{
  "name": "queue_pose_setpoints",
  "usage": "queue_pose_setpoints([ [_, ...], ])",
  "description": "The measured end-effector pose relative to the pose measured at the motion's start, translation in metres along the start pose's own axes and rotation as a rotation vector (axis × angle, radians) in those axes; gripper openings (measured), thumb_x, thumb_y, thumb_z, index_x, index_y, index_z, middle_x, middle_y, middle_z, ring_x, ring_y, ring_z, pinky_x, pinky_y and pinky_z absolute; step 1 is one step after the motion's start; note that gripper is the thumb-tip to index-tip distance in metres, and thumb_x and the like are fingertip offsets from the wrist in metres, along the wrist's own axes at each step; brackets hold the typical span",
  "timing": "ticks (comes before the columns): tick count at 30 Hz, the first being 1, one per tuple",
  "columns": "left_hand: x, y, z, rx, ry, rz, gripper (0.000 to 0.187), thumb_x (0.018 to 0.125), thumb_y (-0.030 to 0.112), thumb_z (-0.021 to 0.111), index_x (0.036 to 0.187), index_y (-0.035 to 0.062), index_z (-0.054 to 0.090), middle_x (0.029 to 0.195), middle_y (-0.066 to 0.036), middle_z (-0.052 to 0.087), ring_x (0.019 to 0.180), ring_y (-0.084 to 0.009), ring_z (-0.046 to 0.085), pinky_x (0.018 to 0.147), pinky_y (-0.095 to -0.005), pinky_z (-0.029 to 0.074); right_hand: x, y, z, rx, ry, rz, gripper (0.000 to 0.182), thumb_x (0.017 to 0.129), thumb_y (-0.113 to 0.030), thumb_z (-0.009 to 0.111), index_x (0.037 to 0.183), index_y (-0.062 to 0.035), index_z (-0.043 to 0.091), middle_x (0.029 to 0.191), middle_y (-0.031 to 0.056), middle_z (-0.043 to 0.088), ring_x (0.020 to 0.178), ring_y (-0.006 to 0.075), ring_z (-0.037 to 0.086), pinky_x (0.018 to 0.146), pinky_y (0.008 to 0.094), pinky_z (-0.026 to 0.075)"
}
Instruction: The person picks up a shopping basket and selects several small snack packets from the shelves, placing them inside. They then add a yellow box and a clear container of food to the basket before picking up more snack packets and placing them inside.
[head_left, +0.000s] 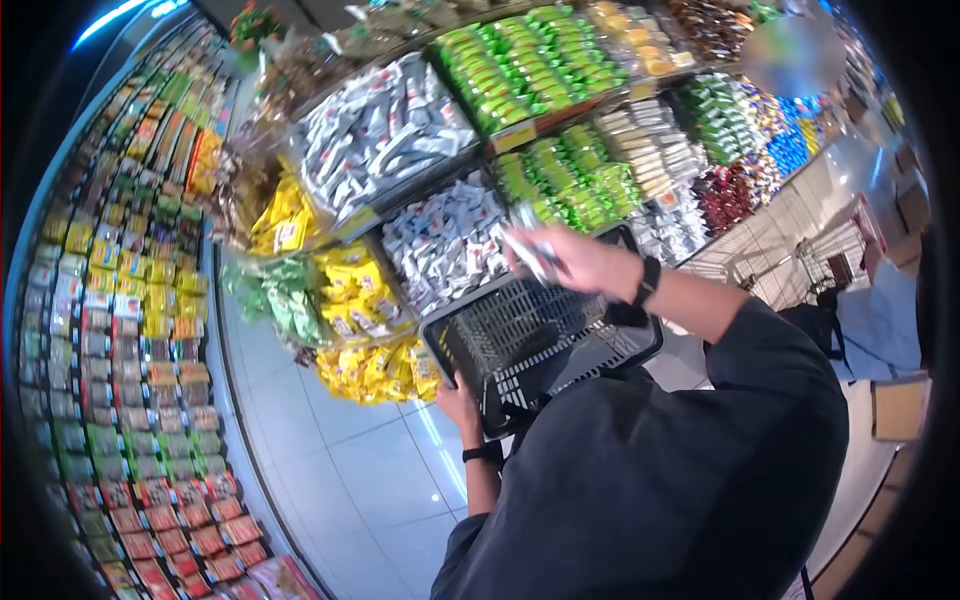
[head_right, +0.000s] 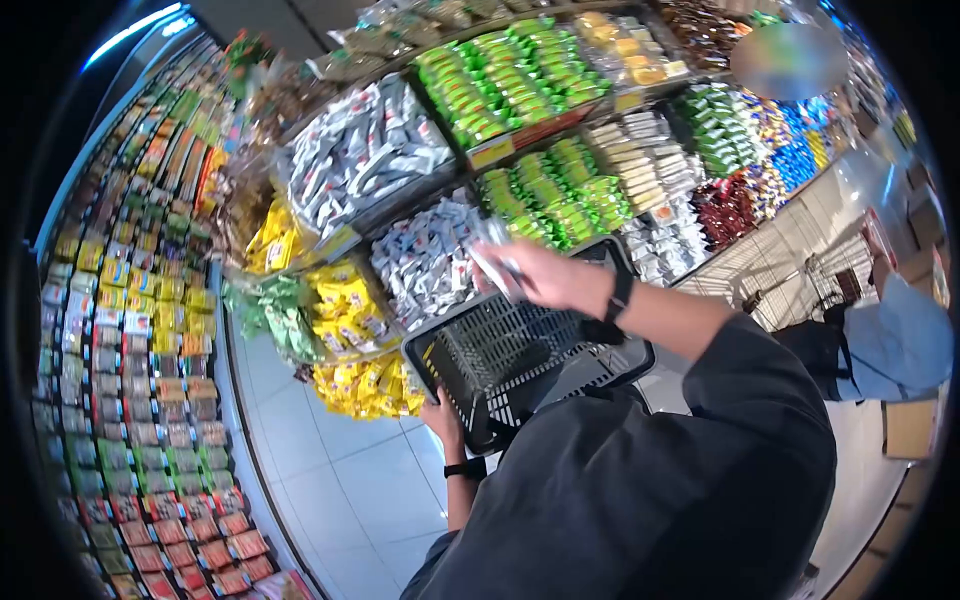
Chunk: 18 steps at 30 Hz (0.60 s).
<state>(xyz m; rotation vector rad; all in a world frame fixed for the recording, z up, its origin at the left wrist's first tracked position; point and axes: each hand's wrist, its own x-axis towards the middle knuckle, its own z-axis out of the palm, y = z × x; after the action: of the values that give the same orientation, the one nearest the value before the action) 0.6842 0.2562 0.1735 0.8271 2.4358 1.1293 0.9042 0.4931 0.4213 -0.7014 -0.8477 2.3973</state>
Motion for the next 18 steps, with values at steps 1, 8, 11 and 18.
queue_pose_setpoints([
  [1, 0.001, 0.002, 0.000, 0.002, 0.010, -0.020, 0.036, 0.088, 0.028, 0.065, 0.093, -0.0074, 0.067, 0.079, -0.027, 0.066, 0.072, -0.0408, 0.063, 0.068, -0.0465, 0.047, -0.007, 0.033, -0.027, -0.002, -0.022, 0.149, 0.023, 0.099, -0.023, 0.056, 0.098, -0.0009, 0.062, 0.083, 0.0094, 0.066, 0.079, 0.0199, 0.068, 0.074, 0.0305, 0.058],
  [8, -0.004, 0.012, -0.004, -0.032, 0.026, 0.063, 0.037, 0.090, 0.030, 0.063, 0.094, -0.0060, 0.068, 0.073, -0.025, 0.064, 0.067, -0.0410, 0.062, 0.065, -0.0477, 0.046, 0.048, 0.212, -0.157, -0.141, 0.267, 0.433, 0.010, 0.095, -0.008, 0.056, 0.105, -0.0068, 0.054, 0.080, 0.0118, 0.064, 0.070, 0.0249, 0.067, 0.056, 0.0406, 0.055],
  [11, -0.003, 0.010, -0.003, -0.025, -0.003, 0.031, 0.037, 0.090, 0.030, 0.062, 0.095, -0.0064, 0.068, 0.073, -0.026, 0.064, 0.068, -0.0422, 0.061, 0.065, -0.0489, 0.045, 0.095, 0.230, -0.141, -0.035, 0.097, 0.440, 0.007, 0.092, -0.005, 0.059, 0.098, -0.0021, 0.060, 0.081, 0.0090, 0.065, 0.073, 0.0227, 0.067, 0.065, 0.0392, 0.057],
  [18, -0.003, 0.009, -0.002, -0.061, 0.048, 0.098, 0.036, 0.089, 0.028, 0.062, 0.090, -0.0074, 0.067, 0.071, -0.025, 0.064, 0.065, -0.0414, 0.061, 0.063, -0.0481, 0.045, 0.081, 0.229, -0.159, -1.153, 0.215, 0.440, 0.065, 0.080, -0.017, 0.069, 0.131, 0.0119, 0.043, 0.134, 0.0314, 0.049, 0.125, 0.0378, 0.050, 0.097, 0.0436, 0.044],
])
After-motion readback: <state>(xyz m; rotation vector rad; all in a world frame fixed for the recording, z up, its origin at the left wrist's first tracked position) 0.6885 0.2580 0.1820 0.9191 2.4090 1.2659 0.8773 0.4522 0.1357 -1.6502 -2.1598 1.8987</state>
